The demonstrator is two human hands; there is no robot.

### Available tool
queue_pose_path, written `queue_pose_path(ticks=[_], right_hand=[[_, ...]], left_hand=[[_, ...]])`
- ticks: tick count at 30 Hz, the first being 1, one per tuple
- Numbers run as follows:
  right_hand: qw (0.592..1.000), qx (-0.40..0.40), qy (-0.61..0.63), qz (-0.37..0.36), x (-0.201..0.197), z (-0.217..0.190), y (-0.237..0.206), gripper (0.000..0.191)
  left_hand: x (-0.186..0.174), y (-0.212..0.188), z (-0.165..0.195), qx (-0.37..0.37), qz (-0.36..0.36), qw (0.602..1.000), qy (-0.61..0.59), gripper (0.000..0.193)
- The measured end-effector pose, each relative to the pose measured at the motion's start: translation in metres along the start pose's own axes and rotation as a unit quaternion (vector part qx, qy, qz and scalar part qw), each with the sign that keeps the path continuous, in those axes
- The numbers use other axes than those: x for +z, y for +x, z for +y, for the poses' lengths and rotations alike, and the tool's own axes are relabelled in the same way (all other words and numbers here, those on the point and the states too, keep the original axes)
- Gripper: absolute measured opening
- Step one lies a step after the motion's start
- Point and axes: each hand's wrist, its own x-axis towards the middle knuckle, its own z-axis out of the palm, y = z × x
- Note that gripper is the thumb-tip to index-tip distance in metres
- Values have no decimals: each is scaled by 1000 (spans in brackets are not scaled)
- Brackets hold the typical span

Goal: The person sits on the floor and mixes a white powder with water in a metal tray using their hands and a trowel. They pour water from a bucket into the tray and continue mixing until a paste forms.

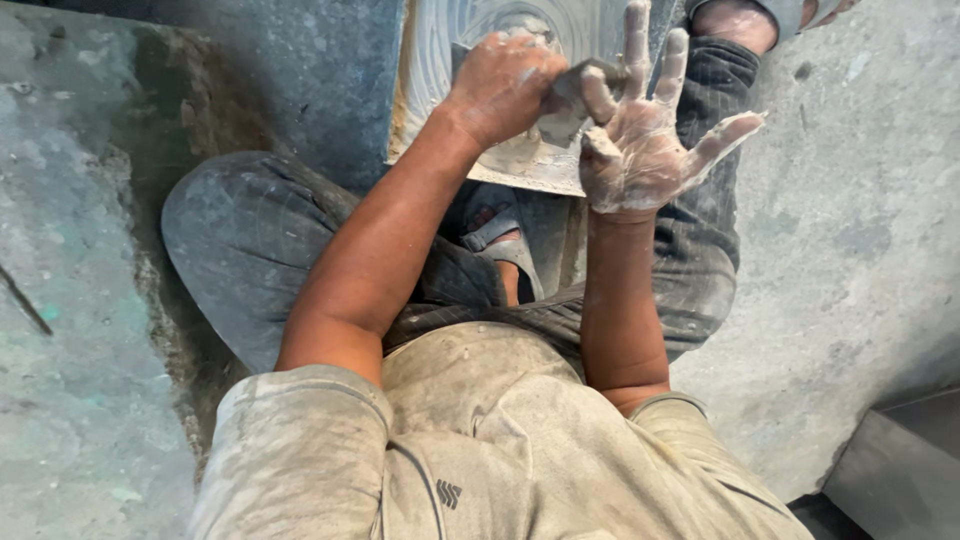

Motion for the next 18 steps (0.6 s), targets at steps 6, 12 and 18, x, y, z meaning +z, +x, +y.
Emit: queue_pose_path(ticks=[6,12,18], right_hand=[[999,41,1,1,4,7,-19,106],[999,-30,19,37,-11,-5,-15,106],[998,14,42,44,-21,-9,-17,107]], left_hand=[[-4,4,-5,-56,60,995,58,20],[-9,6,-8,-80,97,986,-107,40],[-7,7,-8,-62,115,987,-93,46]])
